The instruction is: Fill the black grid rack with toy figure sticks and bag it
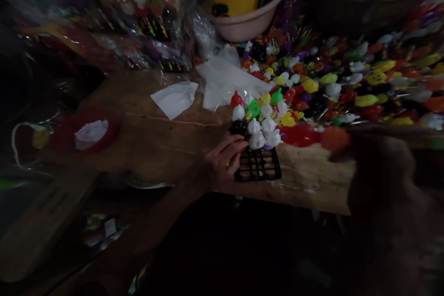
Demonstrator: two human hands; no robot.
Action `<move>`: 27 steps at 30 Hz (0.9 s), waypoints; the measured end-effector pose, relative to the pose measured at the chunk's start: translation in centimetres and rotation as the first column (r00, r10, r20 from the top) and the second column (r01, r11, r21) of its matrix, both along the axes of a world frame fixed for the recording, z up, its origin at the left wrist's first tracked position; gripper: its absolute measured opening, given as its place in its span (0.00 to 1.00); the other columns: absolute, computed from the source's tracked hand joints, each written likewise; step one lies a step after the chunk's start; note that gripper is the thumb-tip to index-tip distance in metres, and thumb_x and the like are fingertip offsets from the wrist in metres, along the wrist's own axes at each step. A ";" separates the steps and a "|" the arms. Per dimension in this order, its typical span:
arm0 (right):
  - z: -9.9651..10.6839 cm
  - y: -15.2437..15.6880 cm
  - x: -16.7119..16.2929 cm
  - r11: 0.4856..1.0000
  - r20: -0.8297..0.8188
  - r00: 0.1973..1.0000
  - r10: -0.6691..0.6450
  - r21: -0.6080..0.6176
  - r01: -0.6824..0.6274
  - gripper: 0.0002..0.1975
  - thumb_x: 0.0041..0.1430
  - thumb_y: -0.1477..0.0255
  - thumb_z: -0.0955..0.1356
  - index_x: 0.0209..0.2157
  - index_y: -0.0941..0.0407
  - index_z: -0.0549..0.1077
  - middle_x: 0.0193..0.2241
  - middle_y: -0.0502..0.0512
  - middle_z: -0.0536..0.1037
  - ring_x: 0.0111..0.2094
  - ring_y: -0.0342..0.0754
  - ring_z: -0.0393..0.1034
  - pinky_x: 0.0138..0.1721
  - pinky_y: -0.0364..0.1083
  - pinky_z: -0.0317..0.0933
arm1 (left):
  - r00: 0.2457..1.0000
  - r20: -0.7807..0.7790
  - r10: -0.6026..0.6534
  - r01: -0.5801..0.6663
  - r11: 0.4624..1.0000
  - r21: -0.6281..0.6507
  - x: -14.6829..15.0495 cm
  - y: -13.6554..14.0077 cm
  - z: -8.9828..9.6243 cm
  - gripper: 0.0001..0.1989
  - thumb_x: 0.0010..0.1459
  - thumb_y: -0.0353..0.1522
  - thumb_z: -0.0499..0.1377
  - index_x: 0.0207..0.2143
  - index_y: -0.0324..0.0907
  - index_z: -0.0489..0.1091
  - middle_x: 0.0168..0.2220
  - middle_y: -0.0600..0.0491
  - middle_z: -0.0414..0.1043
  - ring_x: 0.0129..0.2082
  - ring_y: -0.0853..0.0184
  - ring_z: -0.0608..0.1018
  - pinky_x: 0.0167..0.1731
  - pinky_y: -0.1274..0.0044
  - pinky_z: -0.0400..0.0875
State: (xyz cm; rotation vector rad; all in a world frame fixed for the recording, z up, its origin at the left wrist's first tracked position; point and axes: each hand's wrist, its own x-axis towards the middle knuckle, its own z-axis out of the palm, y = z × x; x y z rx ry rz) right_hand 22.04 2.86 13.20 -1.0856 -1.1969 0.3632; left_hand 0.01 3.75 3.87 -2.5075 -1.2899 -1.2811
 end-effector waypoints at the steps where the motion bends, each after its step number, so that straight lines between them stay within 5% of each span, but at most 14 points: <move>1: 0.2 0.5 -1.1 0.998 0.011 0.998 0.066 0.021 -0.066 0.02 0.56 0.72 0.74 0.31 0.54 0.78 0.30 0.51 0.79 0.23 0.45 0.71 0.25 0.47 0.66 | 1.000 0.000 0.001 -0.001 1.000 0.017 -0.1 -0.1 -0.2 0.13 0.63 0.24 0.56 0.49 0.40 0.71 0.49 0.50 0.78 0.48 0.69 0.81 0.44 0.82 0.78; 5: -1.4 2.7 -3.5 0.976 0.190 0.957 0.218 -0.028 -0.217 0.07 0.59 0.68 0.74 0.31 0.55 0.74 0.24 0.46 0.76 0.21 0.43 0.70 0.24 0.44 0.65 | 1.000 0.021 0.000 -0.002 0.997 0.080 -0.2 -0.3 -0.7 0.13 0.65 0.25 0.55 0.51 0.40 0.69 0.49 0.49 0.78 0.48 0.69 0.81 0.47 0.81 0.78; 11: -1.9 2.6 -4.7 0.996 0.683 0.731 -0.009 0.067 -0.051 0.13 0.61 0.64 0.72 0.27 0.54 0.68 0.21 0.47 0.73 0.23 0.44 0.69 0.28 0.44 0.63 | 0.982 0.171 -0.078 0.072 0.997 0.037 -0.2 0.6 -1.5 0.15 0.65 0.26 0.56 0.54 0.39 0.66 0.49 0.46 0.77 0.50 0.66 0.80 0.49 0.78 0.77; 19: 1.5 3.3 -5.8 0.979 0.755 0.631 0.180 -0.203 -0.036 0.14 0.62 0.55 0.70 0.34 0.50 0.73 0.24 0.50 0.75 0.24 0.47 0.69 0.27 0.46 0.61 | 0.917 0.378 -0.129 0.156 0.987 -0.042 0.7 1.4 -1.4 0.16 0.64 0.27 0.58 0.55 0.40 0.65 0.49 0.47 0.75 0.49 0.66 0.79 0.50 0.76 0.76; 24: 3.3 4.1 -5.3 0.982 0.848 0.500 0.177 -0.189 -0.027 0.17 0.66 0.56 0.67 0.31 0.53 0.69 0.22 0.49 0.69 0.22 0.43 0.64 0.26 0.44 0.54 | 0.897 0.441 -0.005 0.118 0.967 -0.228 1.2 0.9 -1.8 0.14 0.65 0.29 0.58 0.52 0.42 0.66 0.47 0.50 0.75 0.44 0.69 0.79 0.47 0.78 0.76; 27: 2.5 5.0 -5.4 0.967 0.827 0.502 0.254 -0.224 -0.120 0.18 0.67 0.56 0.66 0.29 0.54 0.67 0.21 0.48 0.66 0.21 0.42 0.63 0.25 0.43 0.52 | 0.874 0.485 0.019 0.114 0.963 -0.243 1.3 0.9 -2.2 0.17 0.64 0.31 0.59 0.55 0.42 0.65 0.46 0.50 0.74 0.44 0.68 0.79 0.48 0.77 0.75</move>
